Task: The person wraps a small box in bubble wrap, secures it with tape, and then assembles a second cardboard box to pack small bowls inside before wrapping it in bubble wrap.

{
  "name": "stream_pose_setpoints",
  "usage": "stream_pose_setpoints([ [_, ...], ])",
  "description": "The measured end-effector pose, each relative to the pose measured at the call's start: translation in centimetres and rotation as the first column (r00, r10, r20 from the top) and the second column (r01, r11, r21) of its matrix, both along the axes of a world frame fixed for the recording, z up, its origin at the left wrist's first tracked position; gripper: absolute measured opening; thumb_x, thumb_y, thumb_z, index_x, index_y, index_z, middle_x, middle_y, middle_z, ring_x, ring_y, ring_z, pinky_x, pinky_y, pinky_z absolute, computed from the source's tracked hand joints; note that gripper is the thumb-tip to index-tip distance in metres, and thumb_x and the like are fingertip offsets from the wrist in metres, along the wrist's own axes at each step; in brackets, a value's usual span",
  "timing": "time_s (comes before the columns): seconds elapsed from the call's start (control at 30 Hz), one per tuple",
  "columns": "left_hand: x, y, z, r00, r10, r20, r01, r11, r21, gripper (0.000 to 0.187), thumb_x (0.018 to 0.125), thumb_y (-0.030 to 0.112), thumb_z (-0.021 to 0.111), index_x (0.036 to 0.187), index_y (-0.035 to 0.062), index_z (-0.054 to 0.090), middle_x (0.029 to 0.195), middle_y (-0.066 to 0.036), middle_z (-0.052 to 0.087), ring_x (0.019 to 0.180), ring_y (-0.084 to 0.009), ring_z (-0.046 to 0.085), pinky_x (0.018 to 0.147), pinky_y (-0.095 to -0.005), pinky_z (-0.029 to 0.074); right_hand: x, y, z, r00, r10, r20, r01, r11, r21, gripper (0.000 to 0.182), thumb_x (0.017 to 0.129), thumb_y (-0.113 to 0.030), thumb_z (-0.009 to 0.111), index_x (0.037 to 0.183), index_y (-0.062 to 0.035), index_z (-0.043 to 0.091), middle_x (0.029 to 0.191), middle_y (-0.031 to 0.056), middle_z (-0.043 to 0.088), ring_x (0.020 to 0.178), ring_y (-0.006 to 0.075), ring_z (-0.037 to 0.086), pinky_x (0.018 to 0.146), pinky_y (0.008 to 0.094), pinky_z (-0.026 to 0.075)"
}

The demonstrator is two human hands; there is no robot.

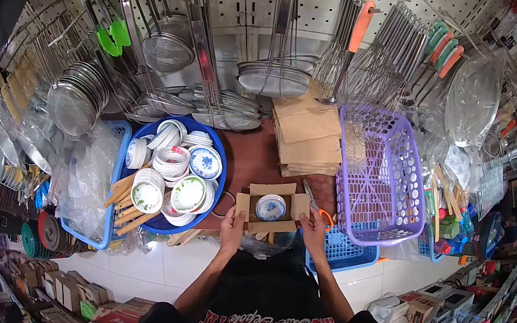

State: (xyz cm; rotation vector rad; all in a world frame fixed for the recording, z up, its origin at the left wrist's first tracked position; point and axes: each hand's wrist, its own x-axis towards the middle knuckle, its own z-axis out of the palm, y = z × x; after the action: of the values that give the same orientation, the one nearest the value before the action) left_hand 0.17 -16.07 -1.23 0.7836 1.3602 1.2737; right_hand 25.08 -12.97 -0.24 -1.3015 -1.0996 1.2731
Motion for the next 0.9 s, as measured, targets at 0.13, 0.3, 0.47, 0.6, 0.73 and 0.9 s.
stream_pose_setpoints([
  [0.13, 0.7, 0.4, 3.5, 0.962, -0.132, -0.239, 0.157, 0.984, 0.089, 0.050, 0.100, 0.016, 0.061, 0.143, -0.0058, 0.046, 0.139, -0.018, 0.057, 0.126, -0.0241, 0.056, 0.105, -0.0324, 0.044, 0.1, 0.2, 0.4, 1.000, 0.012, 0.020, -0.012, 1.000, 0.001, 0.043, 0.100, -0.013, 0.063, 0.137, 0.0037, 0.050, 0.115, 0.0108, 0.067, 0.098, 0.0126, 0.066, 0.083, 0.0260, 0.054],
  [0.3, -0.6, 0.5, 4.7, 0.669, -0.313, -0.674, 0.497, 0.863, 0.092, 0.055, 0.095, 0.010, 0.060, 0.146, -0.0047, 0.043, 0.154, -0.028, 0.037, 0.141, -0.0393, 0.041, 0.114, -0.0400, 0.036, 0.1, 0.5, 1.2, 0.994, 0.049, 0.101, -0.050, 0.999, 0.004, 0.048, 0.097, -0.015, 0.068, 0.138, 0.0027, 0.053, 0.118, 0.0104, 0.067, 0.098, 0.0111, 0.066, 0.082, 0.0250, 0.053],
  [0.47, -2.1, 0.4, 4.6, 0.632, -0.377, -0.677, 0.588, 0.802, 0.102, 0.070, 0.086, 0.007, 0.063, 0.151, 0.0016, 0.038, 0.160, -0.025, 0.027, 0.143, -0.0413, 0.036, 0.116, -0.0421, 0.034, 0.1, 0.7, 2.6, 0.914, 0.108, 0.392, -0.177, 0.974, 0.144, 0.043, 0.092, -0.016, 0.073, 0.132, -0.0029, 0.063, 0.108, 0.0081, 0.066, 0.091, 0.0120, 0.065, 0.076, 0.0257, 0.053],
  [0.6, -2.6, 0.9, 8.7, 0.430, -0.468, -0.772, 0.675, 0.735, -0.069, 0.084, 0.077, 0.006, 0.066, 0.154, 0.0056, 0.033, 0.162, -0.023, 0.022, 0.144, -0.0399, 0.035, 0.116, -0.0417, 0.035, 0.0, 1.1, 1.8, 0.869, 0.140, 0.475, -0.278, 0.932, 0.233, 0.034, 0.093, -0.016, 0.072, 0.126, -0.0081, 0.069, 0.102, 0.0085, 0.062, 0.091, 0.0154, 0.061, 0.076, 0.0278, 0.051],
  [0.73, -2.5, 0.9, 7.8, 0.475, -0.416, -0.775, 0.639, 0.769, -0.022, 0.074, 0.082, 0.006, 0.067, 0.151, 0.0059, 0.039, 0.161, -0.020, 0.029, 0.143, -0.0386, 0.037, 0.114, -0.0429, 0.038, -0.2, 1.0, 1.5, 0.944, 0.207, 0.257, -0.226, 0.973, 0.044, 0.029, 0.096, -0.015, 0.066, 0.125, -0.0097, 0.070, 0.106, 0.0076, 0.060, 0.095, 0.0160, 0.060, 0.079, 0.0286, 0.050],
  [0.9, -2.1, 1.1, 3.7, 0.563, -0.337, -0.754, 0.557, 0.829, 0.046, 0.058, 0.092, 0.015, 0.065, 0.146, 0.0051, 0.047, 0.160, -0.016, 0.032, 0.137, -0.0396, 0.045, 0.112, -0.0421, 0.041, 0.6, 1.0, 0.3, 0.953, 0.215, 0.213, -0.230, 0.972, 0.046, 0.026, 0.100, -0.014, 0.060, 0.123, -0.0071, 0.070, 0.109, 0.0072, 0.059, 0.094, 0.0151, 0.061, 0.075, 0.0257, 0.050],
])
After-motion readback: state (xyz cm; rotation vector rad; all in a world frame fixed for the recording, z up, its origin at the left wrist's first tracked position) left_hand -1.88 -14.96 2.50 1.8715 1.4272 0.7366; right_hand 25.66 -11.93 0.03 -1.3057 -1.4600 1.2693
